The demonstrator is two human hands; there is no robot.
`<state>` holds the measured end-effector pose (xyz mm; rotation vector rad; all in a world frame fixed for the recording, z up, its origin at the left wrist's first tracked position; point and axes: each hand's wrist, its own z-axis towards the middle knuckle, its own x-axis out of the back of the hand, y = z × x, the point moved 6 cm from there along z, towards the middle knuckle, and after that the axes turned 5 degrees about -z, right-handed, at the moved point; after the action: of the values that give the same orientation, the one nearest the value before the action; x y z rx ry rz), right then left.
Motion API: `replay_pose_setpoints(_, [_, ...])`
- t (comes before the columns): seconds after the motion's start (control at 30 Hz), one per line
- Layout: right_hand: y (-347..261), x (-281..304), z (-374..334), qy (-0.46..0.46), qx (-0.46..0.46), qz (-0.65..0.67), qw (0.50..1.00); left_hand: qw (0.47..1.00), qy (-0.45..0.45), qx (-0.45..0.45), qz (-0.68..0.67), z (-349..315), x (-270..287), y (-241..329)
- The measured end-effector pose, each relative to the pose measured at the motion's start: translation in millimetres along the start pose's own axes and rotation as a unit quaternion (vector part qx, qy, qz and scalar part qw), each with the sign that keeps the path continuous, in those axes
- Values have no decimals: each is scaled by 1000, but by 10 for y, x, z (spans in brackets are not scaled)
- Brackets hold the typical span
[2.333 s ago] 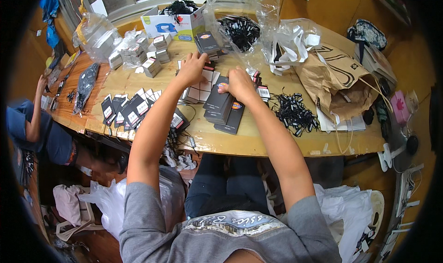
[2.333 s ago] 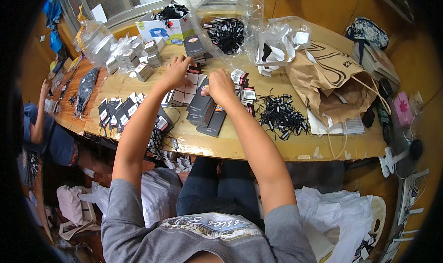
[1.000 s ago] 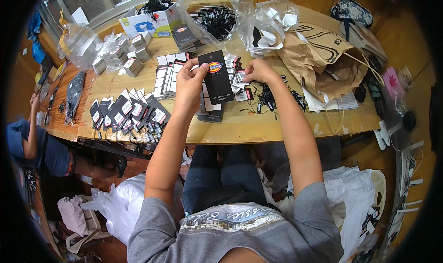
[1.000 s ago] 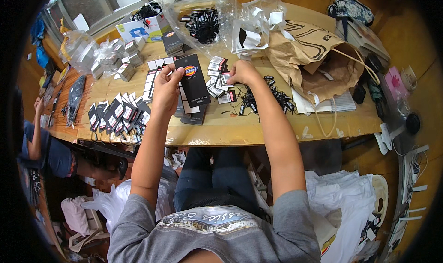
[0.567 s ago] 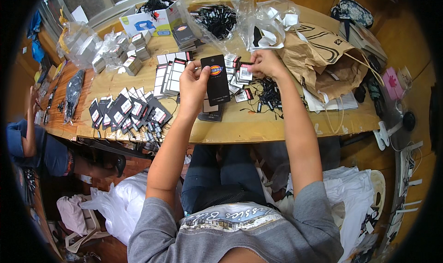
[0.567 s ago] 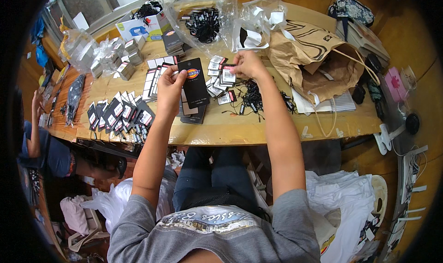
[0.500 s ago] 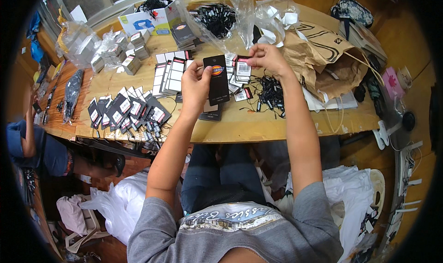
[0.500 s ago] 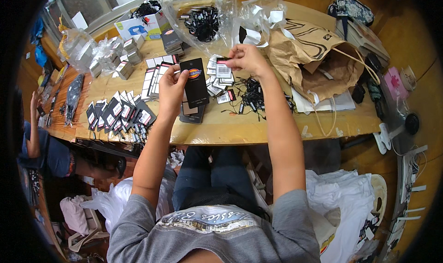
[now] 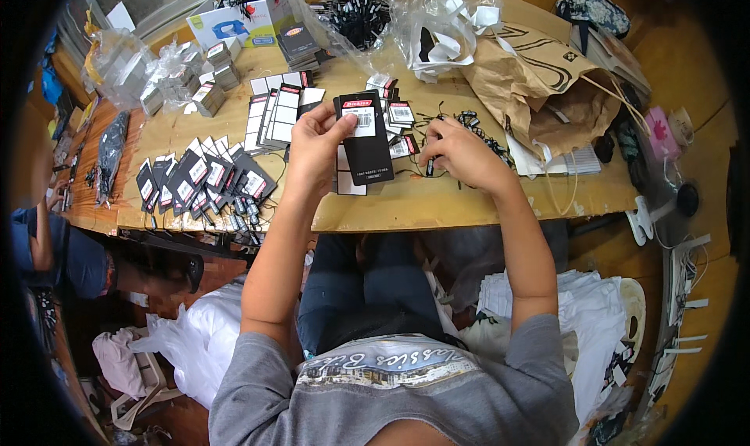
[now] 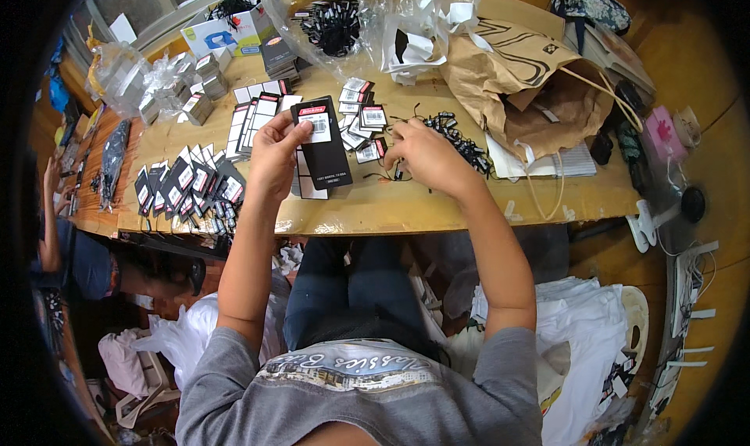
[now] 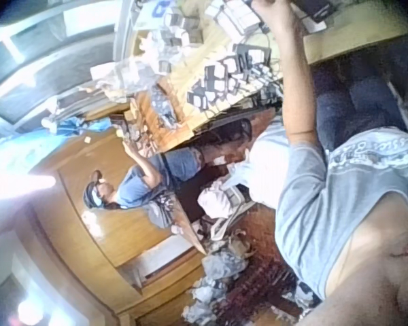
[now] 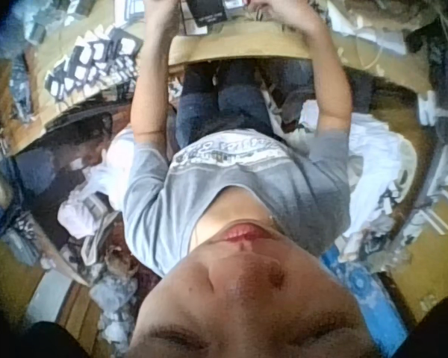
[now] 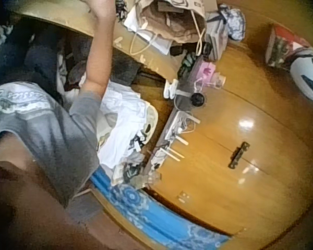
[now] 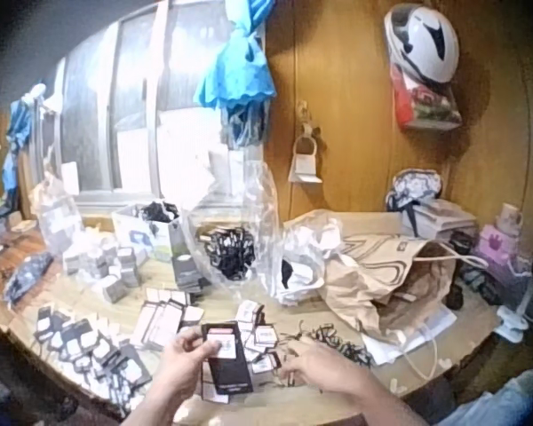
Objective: The person sits at a cluttered table and repeatedly picks up small black rectangular tags and black plastic fasteners. They thread the fasteners through the tags and place the assembled items into a pile on the table.
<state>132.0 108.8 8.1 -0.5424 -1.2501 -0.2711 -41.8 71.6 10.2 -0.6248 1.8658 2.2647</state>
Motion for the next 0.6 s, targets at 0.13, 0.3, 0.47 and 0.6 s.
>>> replay_pose_setpoints(0.13, [49,-125,-14,-15,0,-34,999,995,-33,70,-66,-111,-22,-36])
replay_pose_setpoints(0.3, [127,91,89,45,-54,346,936,983,-64,128,-119,-268,-47,-91])
replay_pose_setpoints(0.47, [171,163,180,107,-85,729,671,980,-116,139,-79,-365,-239,-228])
replay_pose_setpoints(0.6, [117,128,236,126,-100,760,629,993,-91,74,-20,-358,-376,-238])
